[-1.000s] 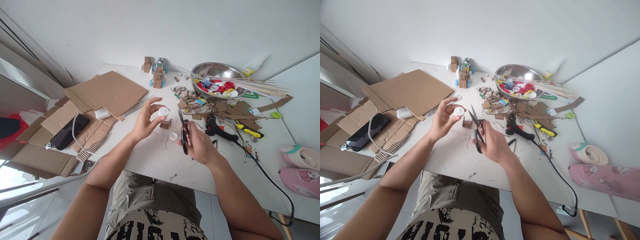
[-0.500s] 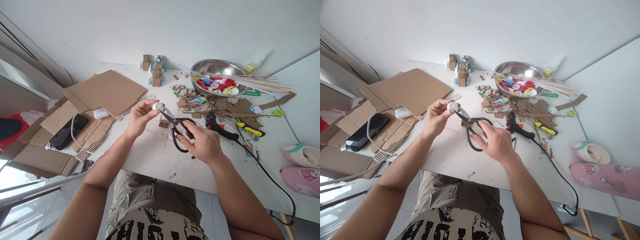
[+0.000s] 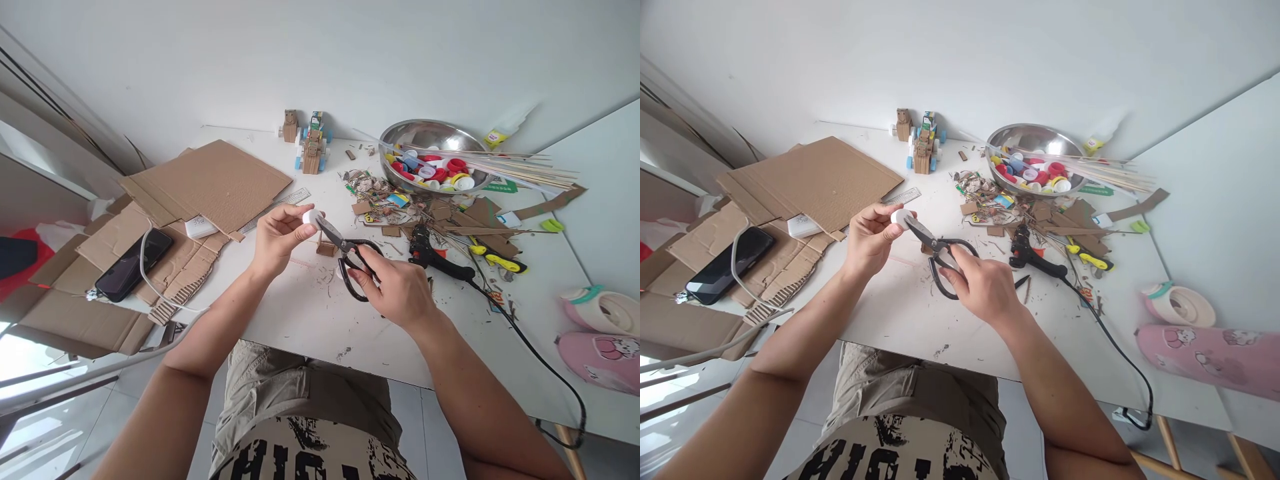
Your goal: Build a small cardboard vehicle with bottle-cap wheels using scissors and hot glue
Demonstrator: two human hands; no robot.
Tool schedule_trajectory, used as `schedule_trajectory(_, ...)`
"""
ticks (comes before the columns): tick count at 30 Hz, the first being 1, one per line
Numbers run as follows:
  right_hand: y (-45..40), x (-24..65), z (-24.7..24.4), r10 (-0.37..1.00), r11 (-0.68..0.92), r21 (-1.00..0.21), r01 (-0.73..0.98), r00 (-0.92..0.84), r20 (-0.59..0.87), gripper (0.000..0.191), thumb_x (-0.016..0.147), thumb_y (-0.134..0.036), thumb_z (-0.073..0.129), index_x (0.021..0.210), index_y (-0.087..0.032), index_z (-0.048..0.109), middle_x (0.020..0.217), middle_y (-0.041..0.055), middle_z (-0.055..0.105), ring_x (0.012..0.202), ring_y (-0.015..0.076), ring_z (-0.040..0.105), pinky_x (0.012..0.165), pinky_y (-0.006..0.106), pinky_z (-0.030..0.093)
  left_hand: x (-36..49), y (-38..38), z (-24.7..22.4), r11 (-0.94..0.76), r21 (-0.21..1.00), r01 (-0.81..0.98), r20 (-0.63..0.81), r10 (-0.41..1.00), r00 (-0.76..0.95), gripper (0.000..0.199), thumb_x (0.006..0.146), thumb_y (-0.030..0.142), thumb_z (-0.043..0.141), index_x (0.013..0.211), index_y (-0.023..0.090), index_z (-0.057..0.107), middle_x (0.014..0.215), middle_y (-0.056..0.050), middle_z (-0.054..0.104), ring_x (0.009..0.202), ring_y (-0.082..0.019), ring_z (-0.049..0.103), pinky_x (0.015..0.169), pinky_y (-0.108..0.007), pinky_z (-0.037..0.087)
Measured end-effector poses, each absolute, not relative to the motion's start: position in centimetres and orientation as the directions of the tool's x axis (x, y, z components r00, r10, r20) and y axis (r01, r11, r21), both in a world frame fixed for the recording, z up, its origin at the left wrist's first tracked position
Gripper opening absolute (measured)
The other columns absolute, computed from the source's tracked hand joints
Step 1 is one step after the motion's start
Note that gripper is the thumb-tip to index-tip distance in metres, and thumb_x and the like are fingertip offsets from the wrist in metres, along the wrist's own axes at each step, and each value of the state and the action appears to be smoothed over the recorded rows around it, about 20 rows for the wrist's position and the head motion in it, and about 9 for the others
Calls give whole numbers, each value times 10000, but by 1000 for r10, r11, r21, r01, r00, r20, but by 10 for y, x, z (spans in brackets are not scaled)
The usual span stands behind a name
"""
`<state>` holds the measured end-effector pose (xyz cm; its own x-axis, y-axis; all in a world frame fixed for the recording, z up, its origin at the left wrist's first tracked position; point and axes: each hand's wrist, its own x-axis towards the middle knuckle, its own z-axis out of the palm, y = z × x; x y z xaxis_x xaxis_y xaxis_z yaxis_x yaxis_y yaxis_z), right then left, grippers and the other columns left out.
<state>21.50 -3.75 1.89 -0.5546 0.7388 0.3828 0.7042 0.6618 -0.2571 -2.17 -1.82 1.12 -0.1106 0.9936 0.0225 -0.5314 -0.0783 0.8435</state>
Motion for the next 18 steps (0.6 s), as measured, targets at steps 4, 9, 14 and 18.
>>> schedule_trajectory(4, -35, 216, 15, 712, 673, -206, 710, -547, 441, 492, 1144, -459, 445, 1155, -179, 850, 573, 41, 700, 469, 186, 604, 520, 292, 371, -22, -15, 6, -183, 874, -451, 133, 981, -140, 433, 571, 384, 1102, 867, 238, 822, 884, -32, 873, 1129, -314, 853, 979, -453, 707)
schedule_trajectory(9, -37, 213, 11, 739, 641, -229, 733, -507, 444, 528, 1148, -488, 441, 1169, -170, 862, 568, 51, 709, 465, 180, 594, 511, 278, 380, -23, -11, -1, -285, 885, -367, 234, 956, -178, 477, 580, 499, 1093, 897, 256, 832, 874, -23, 865, 1038, -298, 863, 952, -474, 711)
schedule_trajectory(14, -41, 205, 13, 823, 563, -566, 602, -469, 319, 602, 1125, -598, 434, 1214, -166, 844, 619, 45, 691, 462, 168, 530, 524, 289, 416, -24, -11, 1, -321, 875, -361, 256, 942, -217, 499, 549, 535, 1098, 868, 263, 826, 873, -16, 860, 988, -283, 862, 941, -466, 702)
schedule_trajectory(18, -43, 200, 22, 874, 279, -880, 384, -481, 67, 750, 1028, -810, 487, 1200, -159, 816, 561, -37, 479, 475, 141, 376, 494, 295, 384, -26, -11, 2, -341, 869, -359, 284, 937, -203, 465, 599, 487, 1092, 909, 255, 835, 911, -31, 859, 987, -278, 853, 961, -479, 691)
